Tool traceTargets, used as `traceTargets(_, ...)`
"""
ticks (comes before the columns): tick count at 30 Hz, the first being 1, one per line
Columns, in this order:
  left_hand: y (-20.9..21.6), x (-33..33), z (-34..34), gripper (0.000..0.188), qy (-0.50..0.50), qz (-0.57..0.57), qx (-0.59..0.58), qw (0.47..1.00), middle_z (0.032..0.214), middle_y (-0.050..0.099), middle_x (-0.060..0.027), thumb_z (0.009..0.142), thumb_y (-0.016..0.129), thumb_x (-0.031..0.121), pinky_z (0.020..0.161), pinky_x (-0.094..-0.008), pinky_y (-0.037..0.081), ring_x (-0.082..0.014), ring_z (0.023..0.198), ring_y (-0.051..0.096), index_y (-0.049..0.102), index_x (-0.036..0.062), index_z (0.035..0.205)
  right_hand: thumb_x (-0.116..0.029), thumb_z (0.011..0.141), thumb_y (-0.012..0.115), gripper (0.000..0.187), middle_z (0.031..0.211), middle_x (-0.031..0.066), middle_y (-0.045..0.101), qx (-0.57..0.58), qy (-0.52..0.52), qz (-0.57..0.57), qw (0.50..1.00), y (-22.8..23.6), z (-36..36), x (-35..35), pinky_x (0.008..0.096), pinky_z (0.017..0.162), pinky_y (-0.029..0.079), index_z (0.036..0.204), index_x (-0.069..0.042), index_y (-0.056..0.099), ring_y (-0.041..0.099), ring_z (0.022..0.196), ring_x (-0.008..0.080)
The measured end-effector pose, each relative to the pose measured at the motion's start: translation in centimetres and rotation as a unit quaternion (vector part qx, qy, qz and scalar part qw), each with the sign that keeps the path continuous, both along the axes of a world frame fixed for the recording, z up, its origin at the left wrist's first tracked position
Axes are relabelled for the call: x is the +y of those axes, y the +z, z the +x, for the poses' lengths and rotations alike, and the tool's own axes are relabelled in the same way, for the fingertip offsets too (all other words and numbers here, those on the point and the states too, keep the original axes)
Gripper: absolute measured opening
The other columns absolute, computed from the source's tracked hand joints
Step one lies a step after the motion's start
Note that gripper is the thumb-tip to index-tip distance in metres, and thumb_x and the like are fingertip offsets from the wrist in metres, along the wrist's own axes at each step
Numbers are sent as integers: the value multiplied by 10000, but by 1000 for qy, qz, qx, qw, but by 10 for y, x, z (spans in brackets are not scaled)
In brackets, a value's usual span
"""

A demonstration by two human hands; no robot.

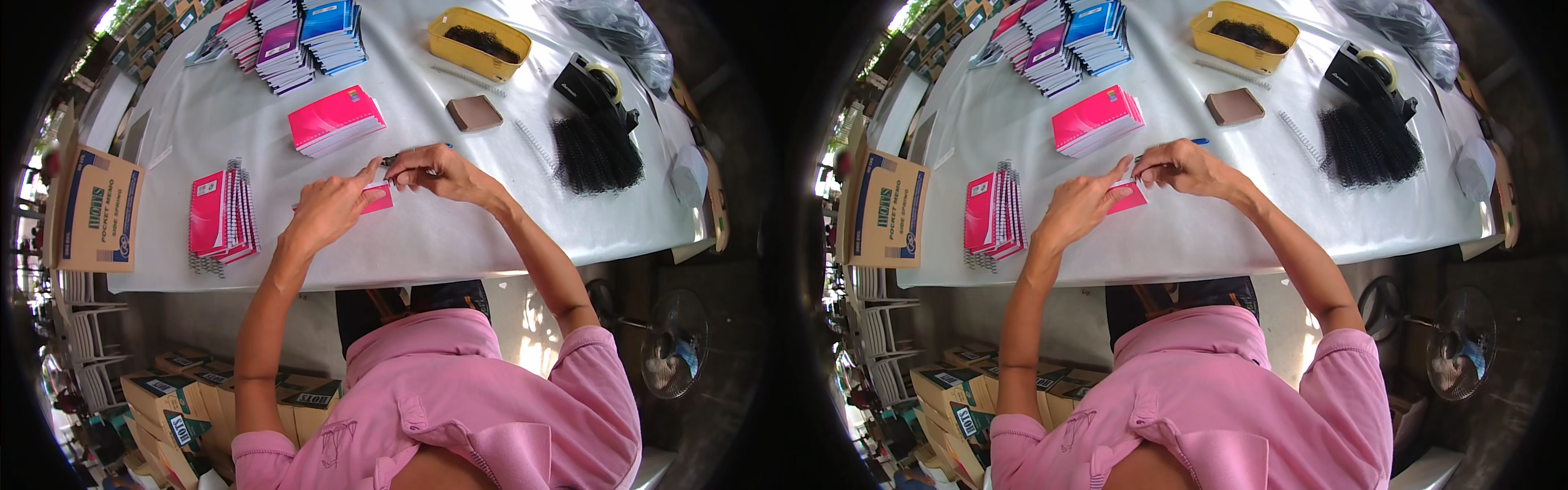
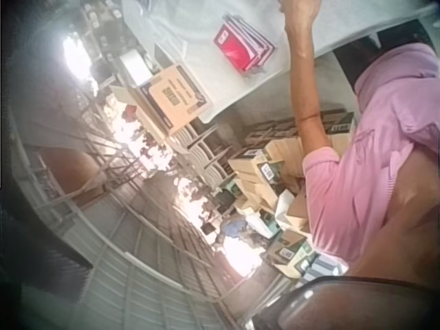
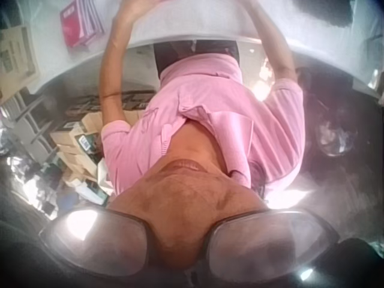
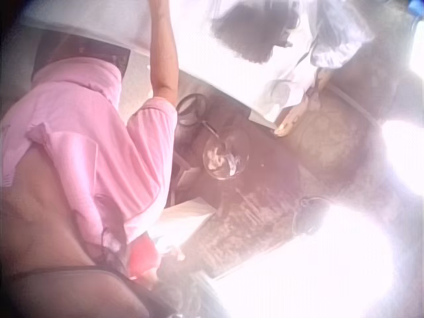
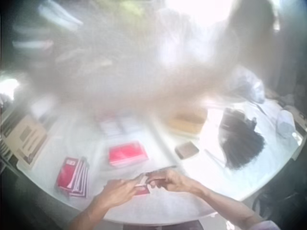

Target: The person assembles pink spiral-bound notebooks by hand. They pick up a stack of pink notebook covers and a metal spiral wire, align the wire with the holes in the covers, and use pliers to crimp the ends of the wire to secure it. The person repeats this process for multiple notebooks, stacking the finished items on the table.

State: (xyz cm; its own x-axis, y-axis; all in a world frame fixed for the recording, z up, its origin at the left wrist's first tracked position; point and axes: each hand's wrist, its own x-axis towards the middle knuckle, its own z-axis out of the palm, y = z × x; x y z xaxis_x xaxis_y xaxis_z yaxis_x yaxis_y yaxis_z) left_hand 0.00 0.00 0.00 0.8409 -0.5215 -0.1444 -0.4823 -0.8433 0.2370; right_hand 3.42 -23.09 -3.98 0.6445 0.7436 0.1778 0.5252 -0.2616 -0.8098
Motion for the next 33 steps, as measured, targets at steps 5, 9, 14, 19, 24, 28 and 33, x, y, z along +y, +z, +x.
traceTargets(5,-11,-6,-4,558,17,-33,-26,999,812,668,-209,951,566,369,689,-493,501,-414,759,642,409,211,1463,-73,873,650,179,915,143,641,-75,-112,-21,991,22,-27,4,415,733,463,1012,28,599,609,843,292)
traceTargets(9,-10,-6,-7,523,-5,-60,-67,996,900,702,-172,962,558,315,668,-487,519,-378,783,677,438,145,1441,-108,882,645,216,930,163,627,-151,-106,-66,981,21,-28,8,442,726,458,1039,19,568,590,845,377)
traceTargets(14,-10,-8,-7,491,-2,-83,-40,996,867,703,-152,943,593,304,666,-485,521,-373,760,678,482,177,1404,-94,887,623,138,896,182,637,-156,-120,-50,979,26,-31,17,465,740,478,983,4,602,608,885,389)
traceTargets(19,-4,-5,-6,474,-28,-40,4,999,741,666,-156,919,605,429,667,-460,519,-369,705,652,552,246,1353,-209,843,697,190,859,174,649,-234,-283,-39,929,-7,9,-15,444,717,510,859,-28,643,634,851,356)
traceTargets(24,-17,-1,-3,471,-74,-58,-24,995,764,686,-146,918,581,484,674,-463,530,-363,730,666,550,300,1350,-524,776,738,636,1289,286,483,-49,-446,-299,842,-43,59,-75,646,795,458,1238,-153,509,483,1169,515)
traceTargets(28,-11,4,-8,562,-94,-52,15,994,833,699,-140,907,581,509,676,-468,533,-361,753,673,480,276,1408,-448,879,664,388,940,177,653,-129,-407,-248,869,-15,52,-74,413,789,492,1049,-103,613,609,890,316)
traceTargets(33,-21,8,-16,802,-18,-61,-113,992,898,691,-142,870,584,567,652,-467,530,-369,758,674,302,176,1510,-449,845,703,469,1023,138,682,235,-52,-8,971,35,20,-42,348,960,420,1114,-65,709,601,1038,254)
